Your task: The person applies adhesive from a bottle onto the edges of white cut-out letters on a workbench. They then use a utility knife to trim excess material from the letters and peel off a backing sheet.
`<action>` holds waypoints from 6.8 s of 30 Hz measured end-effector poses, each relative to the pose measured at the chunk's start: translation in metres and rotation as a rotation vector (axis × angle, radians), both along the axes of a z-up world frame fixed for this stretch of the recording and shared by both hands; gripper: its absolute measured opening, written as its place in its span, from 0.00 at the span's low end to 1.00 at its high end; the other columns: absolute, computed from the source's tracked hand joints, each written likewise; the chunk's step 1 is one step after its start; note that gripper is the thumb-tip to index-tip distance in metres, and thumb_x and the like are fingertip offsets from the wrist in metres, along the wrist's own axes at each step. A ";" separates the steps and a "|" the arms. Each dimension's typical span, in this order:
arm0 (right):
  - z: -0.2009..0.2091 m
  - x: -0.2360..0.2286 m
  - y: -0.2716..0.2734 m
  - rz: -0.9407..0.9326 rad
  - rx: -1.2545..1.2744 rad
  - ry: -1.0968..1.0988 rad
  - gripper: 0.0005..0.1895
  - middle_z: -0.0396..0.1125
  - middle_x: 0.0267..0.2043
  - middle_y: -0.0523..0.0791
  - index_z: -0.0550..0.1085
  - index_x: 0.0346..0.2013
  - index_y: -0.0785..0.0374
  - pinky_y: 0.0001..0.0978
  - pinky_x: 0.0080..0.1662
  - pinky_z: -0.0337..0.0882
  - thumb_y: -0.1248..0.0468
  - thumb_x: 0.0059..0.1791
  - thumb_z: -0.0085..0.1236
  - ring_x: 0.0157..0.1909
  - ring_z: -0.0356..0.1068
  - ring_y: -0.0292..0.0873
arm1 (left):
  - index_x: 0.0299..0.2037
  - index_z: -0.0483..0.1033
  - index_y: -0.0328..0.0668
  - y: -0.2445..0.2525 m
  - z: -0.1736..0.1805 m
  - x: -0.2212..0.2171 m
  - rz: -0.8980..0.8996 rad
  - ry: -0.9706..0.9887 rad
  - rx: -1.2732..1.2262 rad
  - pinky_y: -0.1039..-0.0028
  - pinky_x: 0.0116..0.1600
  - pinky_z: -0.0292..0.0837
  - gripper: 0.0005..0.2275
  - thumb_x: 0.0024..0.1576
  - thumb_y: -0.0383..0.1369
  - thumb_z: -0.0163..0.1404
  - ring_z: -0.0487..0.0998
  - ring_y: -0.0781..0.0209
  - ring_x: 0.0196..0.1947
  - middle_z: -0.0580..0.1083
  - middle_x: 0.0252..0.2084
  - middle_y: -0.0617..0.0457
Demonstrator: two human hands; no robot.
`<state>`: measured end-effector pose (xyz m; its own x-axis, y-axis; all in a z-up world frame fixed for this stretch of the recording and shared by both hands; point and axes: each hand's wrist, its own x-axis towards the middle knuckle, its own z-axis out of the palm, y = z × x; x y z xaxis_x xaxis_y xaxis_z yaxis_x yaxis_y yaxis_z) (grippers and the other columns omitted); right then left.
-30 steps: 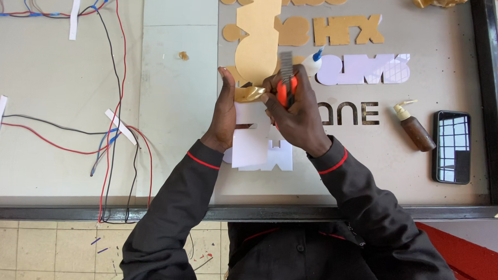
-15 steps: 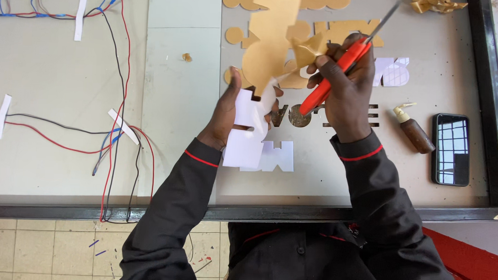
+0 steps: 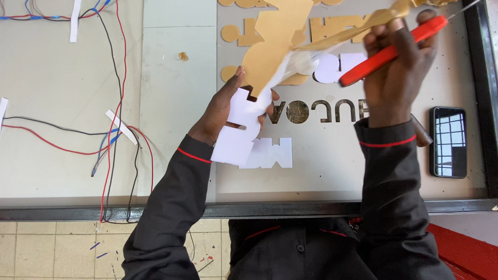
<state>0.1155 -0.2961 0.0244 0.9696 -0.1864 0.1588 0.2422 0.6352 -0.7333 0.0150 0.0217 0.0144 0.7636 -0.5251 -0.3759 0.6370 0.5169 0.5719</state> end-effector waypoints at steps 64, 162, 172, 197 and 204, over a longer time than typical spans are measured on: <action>-0.031 -0.080 0.116 -0.167 -1.098 -0.608 0.07 0.74 0.39 0.49 0.87 0.46 0.65 0.41 0.38 0.74 0.75 0.55 0.71 0.36 0.72 0.49 | 0.77 0.67 0.50 -0.060 -0.060 -0.024 0.540 -0.696 0.102 0.48 0.80 0.74 0.29 0.74 0.58 0.43 0.79 0.53 0.68 0.74 0.70 0.49; -0.002 -0.059 0.078 0.420 -1.525 -0.241 0.06 0.77 0.25 0.50 0.80 0.49 0.66 0.51 0.35 0.72 0.67 0.61 0.57 0.19 0.72 0.59 | 0.35 0.71 0.45 -0.022 -0.037 -0.007 0.453 -1.126 0.961 0.65 0.40 0.68 0.13 0.75 0.33 0.51 0.69 0.59 0.30 0.63 0.33 0.54; 0.028 -0.047 0.033 0.417 -1.730 -0.128 0.12 0.79 0.30 0.58 0.84 0.46 0.65 0.64 0.44 0.75 0.59 0.59 0.62 0.35 0.78 0.76 | 0.35 0.76 0.44 -0.008 -0.052 0.000 0.468 -0.784 0.493 0.72 0.39 0.83 0.12 0.71 0.38 0.57 0.78 0.64 0.35 0.68 0.35 0.56; -0.028 -0.070 0.029 -0.046 -2.088 -0.401 0.15 0.71 0.21 0.42 0.78 0.44 0.49 0.50 0.35 0.76 0.45 0.65 0.57 0.26 0.78 0.57 | 0.48 0.76 0.43 -0.003 -0.030 0.003 0.601 -0.913 1.203 0.72 0.32 0.79 0.21 0.66 0.53 0.63 0.81 0.58 0.33 0.74 0.36 0.50; -0.003 -0.088 0.053 -0.080 -2.066 -0.625 0.08 0.69 0.21 0.37 0.77 0.42 0.50 0.37 0.32 0.75 0.54 0.63 0.61 0.28 0.79 0.47 | 0.38 0.77 0.39 0.001 -0.022 -0.003 0.383 -0.902 1.347 0.66 0.29 0.76 0.23 0.71 0.54 0.57 0.78 0.55 0.25 0.72 0.25 0.48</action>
